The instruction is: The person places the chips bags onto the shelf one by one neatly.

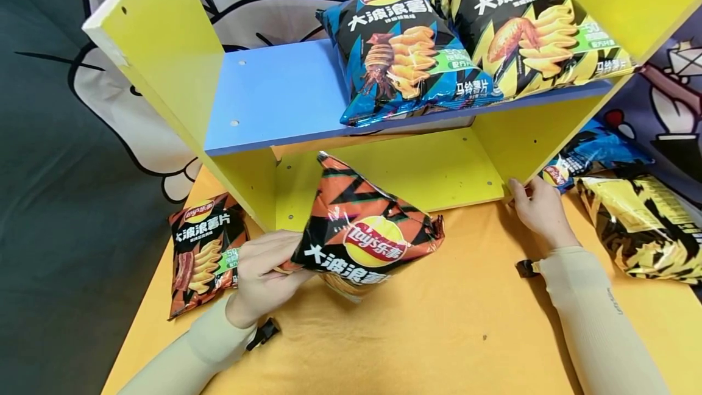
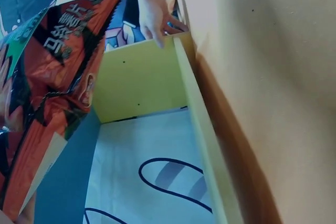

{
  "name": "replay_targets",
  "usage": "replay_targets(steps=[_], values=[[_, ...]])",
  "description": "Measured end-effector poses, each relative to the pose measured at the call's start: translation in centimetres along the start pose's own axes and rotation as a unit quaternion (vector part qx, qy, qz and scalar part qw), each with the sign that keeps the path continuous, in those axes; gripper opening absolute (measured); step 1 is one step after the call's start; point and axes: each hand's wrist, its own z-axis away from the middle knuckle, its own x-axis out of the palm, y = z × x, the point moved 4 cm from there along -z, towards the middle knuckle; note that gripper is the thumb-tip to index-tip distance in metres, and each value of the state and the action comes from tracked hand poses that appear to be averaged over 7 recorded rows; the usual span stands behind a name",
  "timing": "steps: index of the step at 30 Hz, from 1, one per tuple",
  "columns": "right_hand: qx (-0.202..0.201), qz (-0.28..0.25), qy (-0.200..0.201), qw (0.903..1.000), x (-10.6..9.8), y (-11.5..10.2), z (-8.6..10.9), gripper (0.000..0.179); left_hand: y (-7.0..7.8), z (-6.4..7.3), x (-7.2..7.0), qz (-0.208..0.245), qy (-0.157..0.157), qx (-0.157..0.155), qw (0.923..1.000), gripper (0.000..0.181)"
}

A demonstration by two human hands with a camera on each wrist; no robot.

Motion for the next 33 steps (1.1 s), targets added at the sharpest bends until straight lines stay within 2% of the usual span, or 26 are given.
replay_targets(steps=[5,7,13,18,24,26,31,33], values=[[0.004,0.001,0.001,1.0000,0.0,0.1,0.0,0.044,0.3,-0.8,-0.6,0.013,0.059,0.004,0.9982,0.019],[0.005,0.001,0.001,1.0000,0.0,0.1,0.0,0.044,0.5,-1.2,-0.8,0.004,0.079,-0.002,0.9969,0.018],[0.007,-0.001,-0.002,1.0000,0.0,0.0,0.0,0.047,1.0,-2.4,-1.6,-0.019,0.129,0.002,0.9915,0.022],[0.005,-0.003,-0.001,1.0000,0.0,0.0,0.0,0.046,1.2,-3.1,-2.3,-0.038,0.177,0.006,0.9835,0.031],[0.009,0.001,-0.003,1.0000,0.0,0.0,0.0,0.045,1.6,-4.2,-3.2,-0.098,0.249,-0.006,0.9634,0.051],[0.014,0.002,-0.004,0.9999,0.0,0.0,0.0,0.046,1.8,-4.6,-3.5,-0.132,0.271,-0.015,0.9533,0.057],[0.018,0.003,-0.004,0.9998,0.0,-0.1,0.0,0.047,2.4,-5.9,-4.1,-0.170,0.321,-0.023,0.9313,0.049],[0.017,0.003,-0.004,0.9998,0.0,-0.1,0.0,0.047,2.5,-6.6,-4.2,-0.169,0.333,-0.023,0.9273,0.042]])
